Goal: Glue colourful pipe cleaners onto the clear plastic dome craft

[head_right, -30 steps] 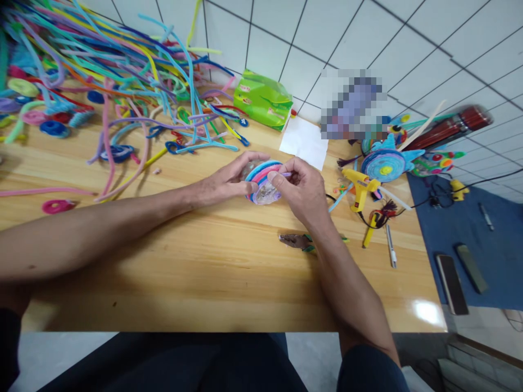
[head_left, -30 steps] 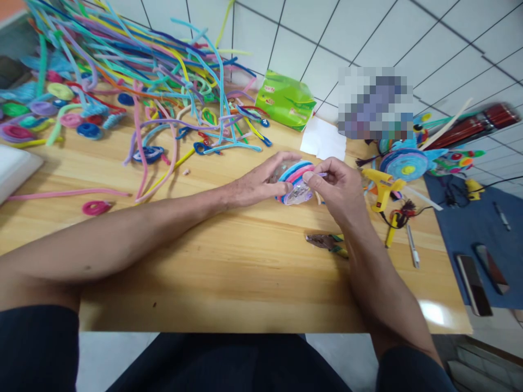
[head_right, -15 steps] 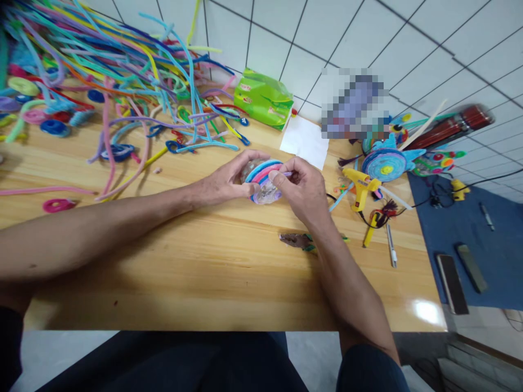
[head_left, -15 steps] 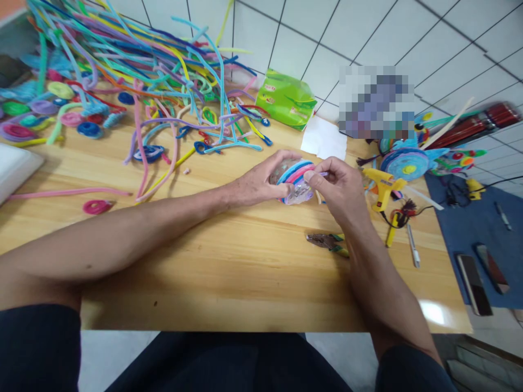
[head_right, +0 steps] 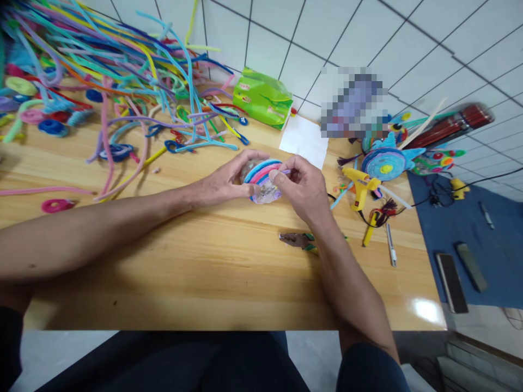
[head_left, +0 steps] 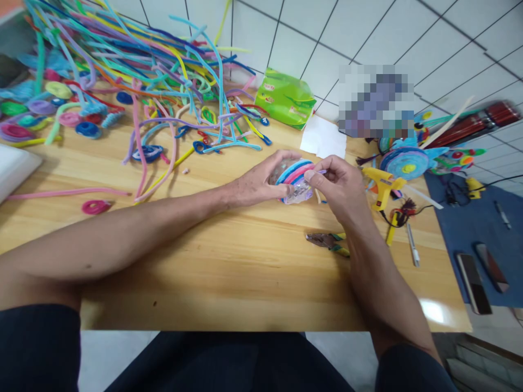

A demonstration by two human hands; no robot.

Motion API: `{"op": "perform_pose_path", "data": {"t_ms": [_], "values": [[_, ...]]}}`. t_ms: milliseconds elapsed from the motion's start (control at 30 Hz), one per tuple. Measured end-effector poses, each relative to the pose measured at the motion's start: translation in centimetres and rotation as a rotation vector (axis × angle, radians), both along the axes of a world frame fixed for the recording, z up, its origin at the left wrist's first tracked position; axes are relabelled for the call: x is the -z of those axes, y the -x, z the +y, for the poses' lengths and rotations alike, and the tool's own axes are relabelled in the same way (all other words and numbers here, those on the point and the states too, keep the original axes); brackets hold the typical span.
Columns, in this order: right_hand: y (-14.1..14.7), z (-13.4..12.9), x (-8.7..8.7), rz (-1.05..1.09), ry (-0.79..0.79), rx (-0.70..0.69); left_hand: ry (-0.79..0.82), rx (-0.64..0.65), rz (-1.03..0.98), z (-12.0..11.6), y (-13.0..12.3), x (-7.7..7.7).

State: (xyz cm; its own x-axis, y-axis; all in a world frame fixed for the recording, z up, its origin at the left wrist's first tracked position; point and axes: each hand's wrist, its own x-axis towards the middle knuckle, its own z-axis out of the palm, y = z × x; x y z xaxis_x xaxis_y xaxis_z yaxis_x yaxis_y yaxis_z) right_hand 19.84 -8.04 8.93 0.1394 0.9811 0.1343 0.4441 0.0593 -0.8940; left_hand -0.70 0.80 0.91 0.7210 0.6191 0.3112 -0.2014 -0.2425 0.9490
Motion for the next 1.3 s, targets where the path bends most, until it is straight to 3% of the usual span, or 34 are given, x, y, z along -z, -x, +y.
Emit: {"op": "perform_pose_path", "data": {"t_ms": [367,700,1067,1300], "values": [[-0.2,0.2,0.7,-0.011,-0.045,-0.005,0.019,0.033,-0.026,0.2,0.2,-0.1],[-1.2,0.4,-0.5,0.024,0.013,-0.066,0.014,-0.021,-0.020,-0.2,-0.1,0.0],[-1.1,0.4,-0.4,0.014,0.031,-0.034,0.031,-0.028,-0.057,-0.4,0.0,0.1],[-0.4,0.1,0.0,0.012,0.003,-0.050,0.051,-0.054,0.047,-0.5,0.9,-1.8]]}}
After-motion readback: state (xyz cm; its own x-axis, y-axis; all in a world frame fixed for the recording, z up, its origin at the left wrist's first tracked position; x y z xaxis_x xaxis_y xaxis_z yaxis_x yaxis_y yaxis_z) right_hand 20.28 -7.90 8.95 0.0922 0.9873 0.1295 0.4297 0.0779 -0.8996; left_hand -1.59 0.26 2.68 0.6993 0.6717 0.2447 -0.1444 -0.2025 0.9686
